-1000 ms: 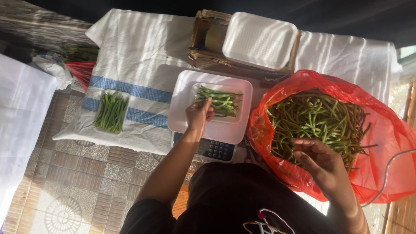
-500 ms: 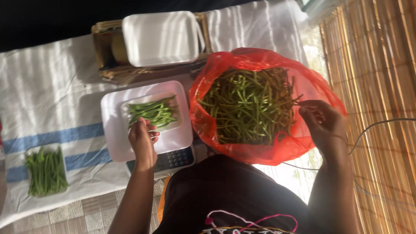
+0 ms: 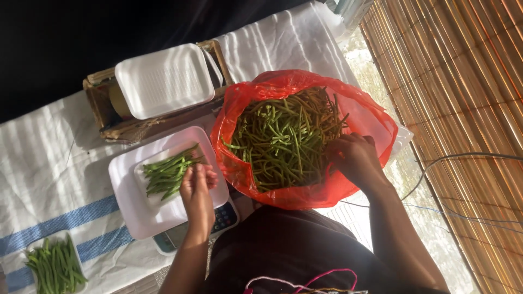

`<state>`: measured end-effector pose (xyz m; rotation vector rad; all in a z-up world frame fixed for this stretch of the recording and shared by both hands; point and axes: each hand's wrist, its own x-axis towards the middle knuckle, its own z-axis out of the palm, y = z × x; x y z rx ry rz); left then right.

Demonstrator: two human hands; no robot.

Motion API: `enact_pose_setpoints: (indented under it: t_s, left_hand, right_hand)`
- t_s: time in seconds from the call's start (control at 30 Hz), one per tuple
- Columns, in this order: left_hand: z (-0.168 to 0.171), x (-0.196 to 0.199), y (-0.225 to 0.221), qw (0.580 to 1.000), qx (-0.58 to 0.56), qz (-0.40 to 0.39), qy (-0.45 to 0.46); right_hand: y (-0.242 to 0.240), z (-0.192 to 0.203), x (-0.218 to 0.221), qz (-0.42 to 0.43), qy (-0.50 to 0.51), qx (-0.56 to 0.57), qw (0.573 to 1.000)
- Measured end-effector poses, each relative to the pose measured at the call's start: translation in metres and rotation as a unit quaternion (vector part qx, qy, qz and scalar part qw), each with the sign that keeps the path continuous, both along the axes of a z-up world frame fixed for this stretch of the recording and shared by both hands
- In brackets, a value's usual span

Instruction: Sorting and trimming green beans from a large plastic bag into a tray on a digital scale.

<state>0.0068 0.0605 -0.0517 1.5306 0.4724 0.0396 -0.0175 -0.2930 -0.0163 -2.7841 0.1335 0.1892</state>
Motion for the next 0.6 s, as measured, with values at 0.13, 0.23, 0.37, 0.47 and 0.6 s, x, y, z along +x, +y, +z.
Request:
enact_pose_setpoints:
  t_s: [0.13,0.23,0.37,0.47,0.6]
  left_hand:
    - [0.015,-0.004,-0.022,0.999,-0.005,-0.046,-0.006]
    - [0.031,-0.005,-0.042,0.99,-0.006,-0.137,-0.044]
    - [0.062,-0.004,-0.074,0.946,-0.032,-0.277,-0.167]
    - [0.083,-0.002,-0.094,0.918,0.013,-0.344,-0.199]
    - [0.087,-0.005,-0.106,0.916,0.036,-0.371,-0.145]
  right_hand:
    - [-0.014,0.018,0.001,-0.041,-0.156,0.254,0.954]
    - [0.001,0.058,0.004,-0.169,-0.136,0.415,0.884]
    - [0.035,0.077,0.01,-0.139,-0.098,0.539,0.825]
    - [0.059,0.071,0.013,-0.11,-0.069,0.573,0.809]
    - [0.061,0.077,0.012,-0.088,-0.063,0.557,0.823]
